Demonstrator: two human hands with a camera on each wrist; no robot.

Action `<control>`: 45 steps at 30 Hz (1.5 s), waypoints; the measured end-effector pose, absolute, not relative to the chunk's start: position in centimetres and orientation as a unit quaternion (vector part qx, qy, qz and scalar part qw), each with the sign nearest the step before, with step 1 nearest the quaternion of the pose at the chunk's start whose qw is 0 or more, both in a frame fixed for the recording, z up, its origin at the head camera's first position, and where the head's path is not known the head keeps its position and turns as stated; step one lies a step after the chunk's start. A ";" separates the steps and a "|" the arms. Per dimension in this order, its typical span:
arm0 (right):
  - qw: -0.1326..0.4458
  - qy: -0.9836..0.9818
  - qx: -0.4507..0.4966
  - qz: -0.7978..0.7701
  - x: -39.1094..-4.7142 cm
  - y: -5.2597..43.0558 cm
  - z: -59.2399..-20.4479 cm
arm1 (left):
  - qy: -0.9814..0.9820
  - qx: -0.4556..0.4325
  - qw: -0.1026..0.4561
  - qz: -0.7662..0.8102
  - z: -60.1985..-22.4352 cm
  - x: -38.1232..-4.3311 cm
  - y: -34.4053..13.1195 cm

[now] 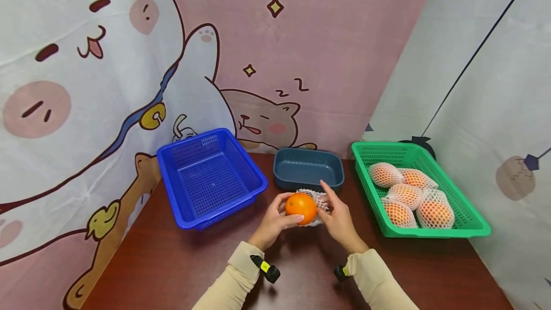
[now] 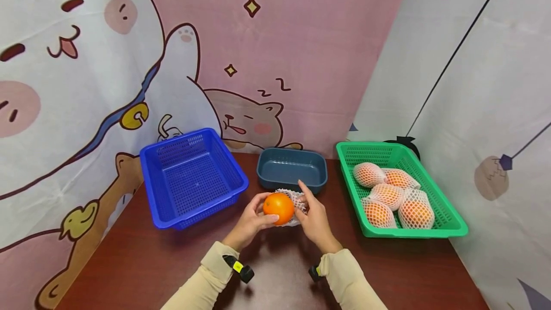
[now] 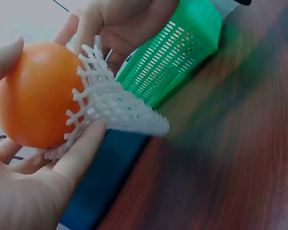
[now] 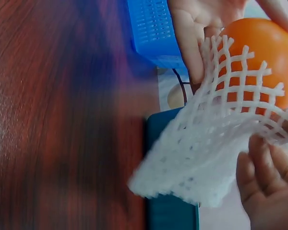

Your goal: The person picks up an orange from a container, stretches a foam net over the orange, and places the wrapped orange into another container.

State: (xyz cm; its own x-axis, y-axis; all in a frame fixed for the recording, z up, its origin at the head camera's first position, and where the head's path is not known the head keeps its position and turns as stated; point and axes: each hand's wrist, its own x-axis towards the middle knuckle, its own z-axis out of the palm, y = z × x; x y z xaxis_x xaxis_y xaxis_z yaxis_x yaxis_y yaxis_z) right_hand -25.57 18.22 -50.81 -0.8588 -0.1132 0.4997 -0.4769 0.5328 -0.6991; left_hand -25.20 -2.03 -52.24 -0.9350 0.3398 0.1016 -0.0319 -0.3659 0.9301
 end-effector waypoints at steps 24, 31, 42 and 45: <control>0.243 -0.785 0.193 0.536 -22.0 14.5 -47.8 | 0.631 0.117 0.032 0.766 -52.6 -25.4 -2.4; 0.241 -0.773 0.196 0.553 -21.8 14.3 -47.8 | 0.595 0.105 0.043 0.796 -52.5 -25.3 -2.4; 0.244 -0.779 0.238 0.527 -21.0 13.0 -47.4 | 0.571 0.087 -0.002 0.816 -53.0 -25.4 -1.7; 0.232 -0.783 0.257 0.517 -20.6 13.1 -47.2 | 0.566 0.086 -0.009 0.820 -53.6 -25.6 -1.7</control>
